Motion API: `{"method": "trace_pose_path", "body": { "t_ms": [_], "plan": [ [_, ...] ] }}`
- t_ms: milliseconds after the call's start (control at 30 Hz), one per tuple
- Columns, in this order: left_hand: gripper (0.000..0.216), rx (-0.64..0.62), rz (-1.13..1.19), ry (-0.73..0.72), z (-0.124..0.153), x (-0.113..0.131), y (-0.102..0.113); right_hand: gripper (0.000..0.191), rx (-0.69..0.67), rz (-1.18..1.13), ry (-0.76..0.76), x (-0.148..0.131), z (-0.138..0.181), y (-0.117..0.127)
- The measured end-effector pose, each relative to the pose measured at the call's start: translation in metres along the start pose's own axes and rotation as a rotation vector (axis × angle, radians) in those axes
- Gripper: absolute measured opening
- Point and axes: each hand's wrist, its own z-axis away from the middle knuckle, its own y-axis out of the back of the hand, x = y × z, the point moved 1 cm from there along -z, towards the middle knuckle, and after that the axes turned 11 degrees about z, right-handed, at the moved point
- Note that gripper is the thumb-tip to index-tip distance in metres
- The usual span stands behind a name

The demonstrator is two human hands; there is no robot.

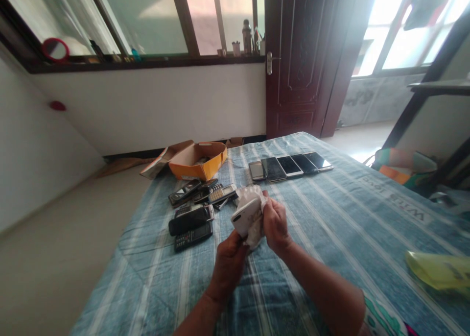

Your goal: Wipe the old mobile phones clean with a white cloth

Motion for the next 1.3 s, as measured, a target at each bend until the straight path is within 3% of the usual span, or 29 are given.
{"method": "trace_pose_path", "body": {
  "t_ms": [133,267,500,667,867,1000,1300],
  "plan": [
    [0.031,-0.003,0.028,-0.003,0.003,-0.003,-0.002,0.047,0.001,0.038,0.153,-0.015,0.005,-0.001],
    [0.032,0.014,0.069,0.023,0.004,-0.001,-0.003,0.045,-0.01,0.143,0.285,-0.008,0.008,0.001],
    [0.032,0.033,0.158,0.074,-0.001,0.004,-0.002,0.046,-0.062,0.264,0.251,0.026,0.003,0.003],
    [0.031,0.034,0.207,0.096,-0.001,0.003,-0.005,0.043,-0.079,0.308,0.325,0.013,0.001,0.003],
    [0.025,-0.009,0.058,0.052,0.002,-0.007,-0.008,0.042,-0.113,0.586,0.677,-0.018,0.007,0.004],
    [0.021,-0.041,-0.063,0.027,0.0,-0.01,-0.001,0.046,-0.055,0.848,0.929,-0.022,0.006,0.006],
    [0.02,0.053,-0.138,0.014,-0.005,-0.006,0.021,0.04,-0.085,1.134,1.172,-0.004,0.006,0.008]
  ]
}}
